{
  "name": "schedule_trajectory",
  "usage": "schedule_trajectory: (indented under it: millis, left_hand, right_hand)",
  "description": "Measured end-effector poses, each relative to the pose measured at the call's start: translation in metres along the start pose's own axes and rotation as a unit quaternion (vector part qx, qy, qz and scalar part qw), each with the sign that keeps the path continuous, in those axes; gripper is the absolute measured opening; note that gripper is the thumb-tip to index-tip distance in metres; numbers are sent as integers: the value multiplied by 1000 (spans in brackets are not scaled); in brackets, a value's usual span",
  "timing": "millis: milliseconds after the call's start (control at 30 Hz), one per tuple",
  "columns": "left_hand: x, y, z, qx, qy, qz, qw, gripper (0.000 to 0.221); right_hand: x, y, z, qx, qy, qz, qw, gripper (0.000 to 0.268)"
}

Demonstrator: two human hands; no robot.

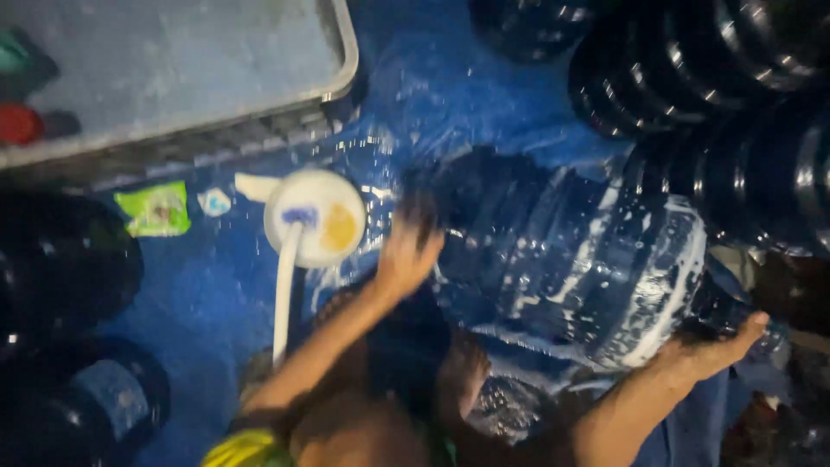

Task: Scrubbing the exterior of a large plastic water jug with a soapy sponge to clean it.

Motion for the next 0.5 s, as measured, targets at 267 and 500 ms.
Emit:
schedule_trajectory:
  millis: [267, 500]
  left_hand:
    - [19, 10, 36, 129, -70, -68, 987, 56]
    - [-5, -10, -59, 109, -143, -86, 980, 60]
  right_hand:
    - [147, 8, 61, 70, -95, 99, 988, 35]
    - [48, -2, 11, 87, 303, -48, 948, 36]
Point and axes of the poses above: each hand's wrist, its own z-axis towards the middle knuckle, its own x-axis out of the back of the hand, y = z × x, the point moved 5 cm from there along z, towards the middle knuckle, and after that the axes turned 9 degrees about z, right-handed, at the moved point
